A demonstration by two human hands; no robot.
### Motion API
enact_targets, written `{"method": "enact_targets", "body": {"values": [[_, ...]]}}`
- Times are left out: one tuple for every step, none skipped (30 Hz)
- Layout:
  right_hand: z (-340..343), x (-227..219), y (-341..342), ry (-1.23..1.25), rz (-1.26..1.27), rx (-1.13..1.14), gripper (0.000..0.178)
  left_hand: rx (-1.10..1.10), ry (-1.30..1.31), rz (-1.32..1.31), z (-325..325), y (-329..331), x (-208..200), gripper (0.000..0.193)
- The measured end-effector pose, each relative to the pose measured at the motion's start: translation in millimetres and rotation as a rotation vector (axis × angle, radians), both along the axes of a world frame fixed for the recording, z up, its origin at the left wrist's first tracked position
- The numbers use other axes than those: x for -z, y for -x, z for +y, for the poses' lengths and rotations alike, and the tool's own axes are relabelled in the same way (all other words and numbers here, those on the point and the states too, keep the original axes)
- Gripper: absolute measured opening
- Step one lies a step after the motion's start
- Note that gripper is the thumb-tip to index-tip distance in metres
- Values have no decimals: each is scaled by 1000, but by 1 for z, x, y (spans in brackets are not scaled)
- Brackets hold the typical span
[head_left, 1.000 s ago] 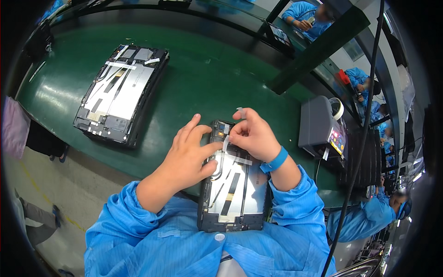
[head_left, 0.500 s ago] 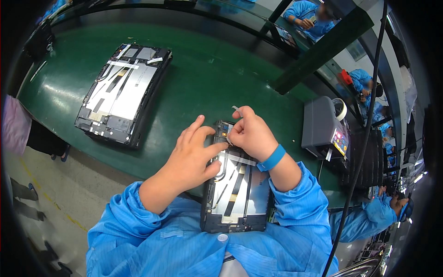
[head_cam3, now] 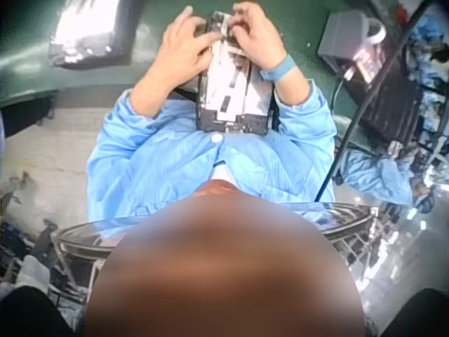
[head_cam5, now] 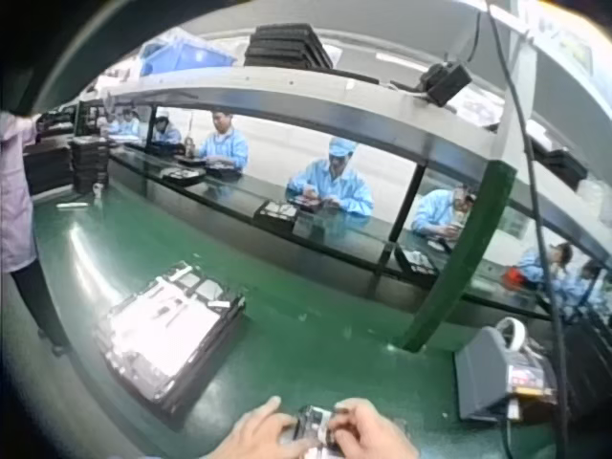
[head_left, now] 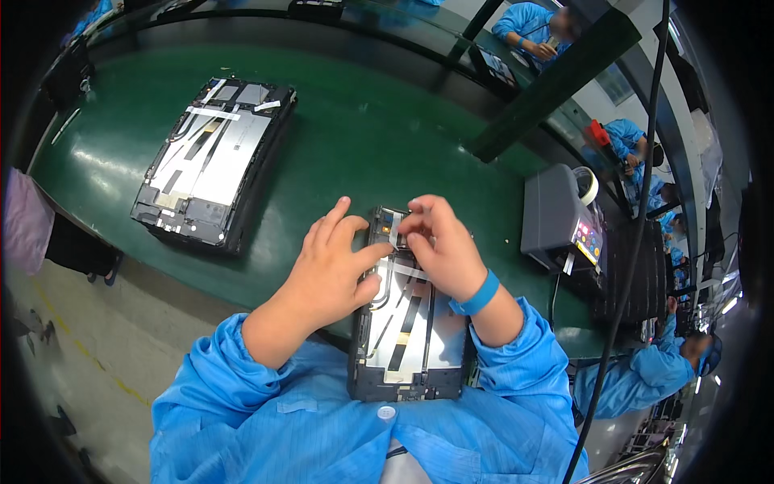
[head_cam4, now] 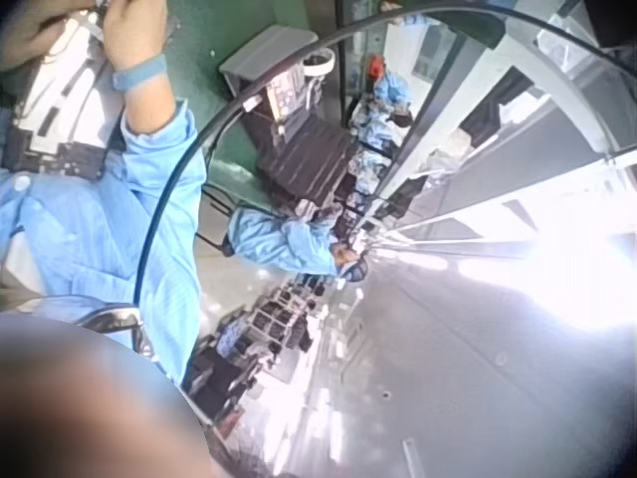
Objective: The person assembles electronic components on a factory line. They pick up a device chassis, insert a small white connector into a port, and place the unit on a stack. This process is repeated for multiple units throughout the clip.
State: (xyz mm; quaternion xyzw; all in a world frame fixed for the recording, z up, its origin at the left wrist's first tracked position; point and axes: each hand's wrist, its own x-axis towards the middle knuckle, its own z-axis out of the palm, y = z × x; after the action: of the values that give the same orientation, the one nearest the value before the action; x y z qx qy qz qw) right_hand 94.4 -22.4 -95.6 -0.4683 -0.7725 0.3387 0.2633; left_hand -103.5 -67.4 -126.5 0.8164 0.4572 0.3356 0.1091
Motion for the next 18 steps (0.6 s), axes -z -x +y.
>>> {"method": "enact_targets", "body": {"values": [[-4,5,-1,-30,90,-74,41,1,4,2,0,0,0,38],[-8,4,-1,-10,59,-77,40,-3,8,1,0,1,0,38],[-13,-1,0,9,28,-79,38,-7,11,0,-1,1,1,39],[-15,-3,0,25,14,-80,38,-11,12,0,-1,1,1,39],[-17,-6,0,40,1,-81,39,-12,13,3,-1,1,1,39],[-19,-9,0,56,-12,-81,39,-14,14,6,-1,1,1,39],[-19,-8,-2,38,-28,-94,39,-15,14,7,-1,2,1,39],[-19,-7,-4,20,-44,-107,39,-9,7,5,-1,2,1,39],[-18,-7,-6,47,-21,-112,39,-5,-1,2,-1,2,1,39],[-17,-5,-8,72,4,-117,38,-1,-9,2,0,2,1,38],[-15,-4,-9,98,30,-122,38,0,-18,1,-1,2,1,38],[-13,-3,-11,123,23,-137,39,1,-26,0,-1,1,1,38],[-11,-2,-13,146,18,-149,41,5,-35,1,-1,1,1,38],[-10,-1,-15,169,13,-160,42,4,-40,3,-1,1,0,38],[-9,1,-16,130,7,-175,42,4,-44,6,-2,1,0,39],[-8,3,-17,88,3,-191,42,3,-50,11,-2,1,-1,39],[-8,4,-17,47,-2,-206,42,1,-52,15,-3,1,-1,39],[-9,2,-16,14,-24,-211,40,-1,-53,19,-3,1,0,40]]}}
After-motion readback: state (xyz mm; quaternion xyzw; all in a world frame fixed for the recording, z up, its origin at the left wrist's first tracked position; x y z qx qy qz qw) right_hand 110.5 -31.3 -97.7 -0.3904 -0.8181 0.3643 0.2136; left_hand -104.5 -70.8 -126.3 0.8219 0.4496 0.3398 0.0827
